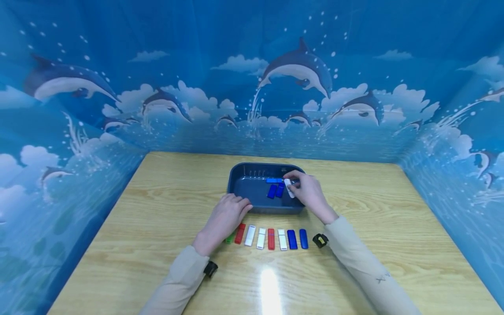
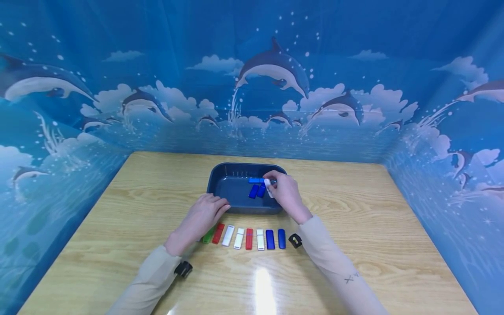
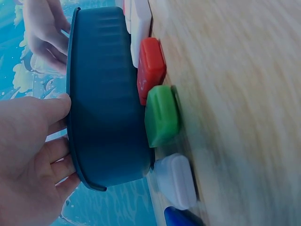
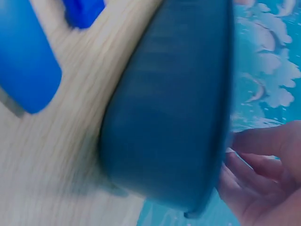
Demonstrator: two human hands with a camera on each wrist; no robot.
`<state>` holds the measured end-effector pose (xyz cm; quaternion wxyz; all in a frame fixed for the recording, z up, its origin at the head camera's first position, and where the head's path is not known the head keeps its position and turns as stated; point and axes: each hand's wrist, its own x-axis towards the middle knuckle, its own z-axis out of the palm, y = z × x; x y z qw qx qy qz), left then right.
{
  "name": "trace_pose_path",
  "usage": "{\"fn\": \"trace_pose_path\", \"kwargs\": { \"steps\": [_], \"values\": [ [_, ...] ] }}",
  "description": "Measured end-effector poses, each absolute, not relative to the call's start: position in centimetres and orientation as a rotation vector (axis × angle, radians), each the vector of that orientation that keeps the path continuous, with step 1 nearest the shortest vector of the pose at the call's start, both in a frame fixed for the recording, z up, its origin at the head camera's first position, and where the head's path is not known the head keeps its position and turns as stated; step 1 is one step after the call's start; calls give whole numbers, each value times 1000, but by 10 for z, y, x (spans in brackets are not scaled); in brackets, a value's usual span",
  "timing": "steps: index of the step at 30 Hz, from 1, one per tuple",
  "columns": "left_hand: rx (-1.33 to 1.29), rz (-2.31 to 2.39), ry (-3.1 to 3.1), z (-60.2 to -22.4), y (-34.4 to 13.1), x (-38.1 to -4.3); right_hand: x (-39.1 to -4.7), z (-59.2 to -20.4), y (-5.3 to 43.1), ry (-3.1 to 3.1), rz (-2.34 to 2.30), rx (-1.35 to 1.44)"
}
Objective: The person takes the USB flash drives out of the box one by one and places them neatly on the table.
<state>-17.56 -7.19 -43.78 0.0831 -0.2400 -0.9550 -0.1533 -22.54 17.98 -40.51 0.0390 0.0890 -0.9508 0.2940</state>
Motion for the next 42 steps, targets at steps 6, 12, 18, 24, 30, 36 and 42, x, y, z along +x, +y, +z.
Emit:
{"fn": "trace_pose_path", "kwargs": {
  "steps": [6, 12, 18, 24, 30, 36, 42],
  "values": [
    [-700, -446, -2864, -438, -71, -176, -200, -396, 200, -2815, 1089, 267],
    [-717, -449, -2841, -439, -71, -177, -175, -398, 224, -2778, 1178, 226],
    [-735, -463, -2819, -439, -72, -177, -153, -408, 240, -2853, 1197, 177],
    [-737, -461, -2824, -438, -72, -177, -136, -431, 249, -2993, 1206, 162],
    [-746, -472, -2820, -438, -73, -177, -127, -445, 250, -3101, 1276, 116],
    [-735, -463, -2830, -438, -73, -177, -127, -450, 250, -3080, 1180, 217],
    [-727, -458, -2846, -438, -72, -178, -127, -450, 250, -3044, 1104, 247]
  ]
}}
